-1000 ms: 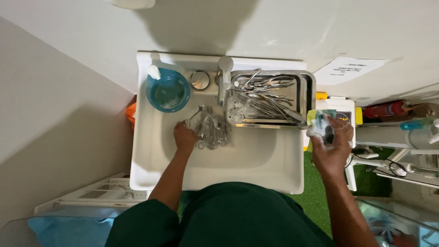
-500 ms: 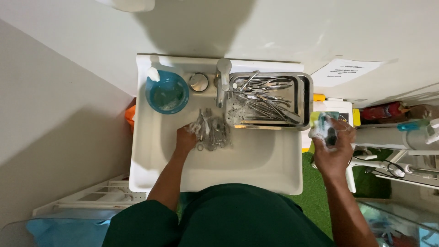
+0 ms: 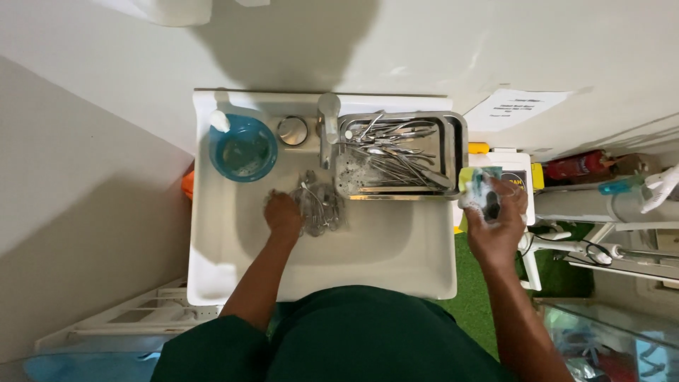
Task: Washing and scrubbing dental medical instruments in a sink using a sponge and soapy water.
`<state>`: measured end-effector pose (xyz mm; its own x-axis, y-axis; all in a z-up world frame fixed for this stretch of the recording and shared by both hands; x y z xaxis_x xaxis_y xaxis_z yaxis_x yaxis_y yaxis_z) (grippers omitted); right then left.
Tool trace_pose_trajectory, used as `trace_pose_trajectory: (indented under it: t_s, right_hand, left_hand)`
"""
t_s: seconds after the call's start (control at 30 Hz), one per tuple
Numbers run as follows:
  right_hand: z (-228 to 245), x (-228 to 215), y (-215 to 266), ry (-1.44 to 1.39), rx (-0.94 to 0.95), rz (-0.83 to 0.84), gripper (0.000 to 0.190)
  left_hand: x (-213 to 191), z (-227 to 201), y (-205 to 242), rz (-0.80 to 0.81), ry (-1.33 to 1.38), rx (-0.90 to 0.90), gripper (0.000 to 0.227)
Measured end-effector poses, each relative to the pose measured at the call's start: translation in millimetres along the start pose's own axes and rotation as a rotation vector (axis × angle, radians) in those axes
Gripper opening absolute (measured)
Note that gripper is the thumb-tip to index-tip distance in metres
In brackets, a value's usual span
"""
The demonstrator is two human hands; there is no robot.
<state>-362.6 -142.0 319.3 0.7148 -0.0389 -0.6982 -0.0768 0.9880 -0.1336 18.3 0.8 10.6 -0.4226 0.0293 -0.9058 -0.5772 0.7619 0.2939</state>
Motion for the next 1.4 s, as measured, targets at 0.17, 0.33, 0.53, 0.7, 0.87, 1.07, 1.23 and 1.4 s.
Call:
trace_pose_trajectory:
  t_s: [0.17, 0.33, 0.53, 0.7, 0.87, 1.07, 1.23, 1.4]
  right_hand:
    - [-14.1, 5.4, -0.1, -0.011, 0.003, -0.013, 0.053]
    - [-22.0, 8.2, -2.1, -0.096, 0.161, 0.028, 0.055]
    - [-36.7, 0.5, -3.3, -0.199, 0.133, 0.012, 0.053]
    - [-42.5, -2.7, -3.7, -0.108, 0.285, 0.005, 0.05]
    - [-38.6, 5.2, -4.7, -0.193, 0.322, 0.048, 0.048]
    - [-41.4, 9.2, -3.8, -0.267, 0.219, 0.031, 0.049]
    - [-37.8, 5.4, -4.5, -0.195, 0.296, 0.038, 0.049]
    - [-36.3, 10.0, -1.8, -0.267, 0.27, 0.062, 0.049]
  left_hand:
    - [-29.0, -93.5, 12.0, -0.102, 0.054, 0.318, 0.023]
    - [-34.6, -179.9, -9.2, -0.229, 0.162, 0.734, 0.045]
    - [-40.6, -203.9, -73.0, -0.127, 0.185, 0.51, 0.04]
    - [-32.4, -202.8, -89.8, -0.074, 0.071, 0.517, 0.046]
    - [-47.9, -214.3, -84.6, -0.142, 0.011, 0.738, 0.033]
    - [-30.5, -220.1, -90.4, -0.043, 0.055, 0.69, 0.043]
    - [-47.5, -225.7, -85.1, -0.001, 0.205, 0.536, 0.042]
    - [-90.0, -251.9, -65.9, 0.188, -0.122, 0.642, 0.021]
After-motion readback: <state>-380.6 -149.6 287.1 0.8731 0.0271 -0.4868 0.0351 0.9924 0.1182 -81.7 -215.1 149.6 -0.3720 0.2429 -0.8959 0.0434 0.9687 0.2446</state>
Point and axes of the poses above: each hand's wrist, its own y-axis away from the middle knuckle, its own x-axis out of the palm, z = x × y, the point moved 5 cm from there along -y, towards the middle knuckle, and after that the axes turned 11 degrees about x, right-handed, at the moved point
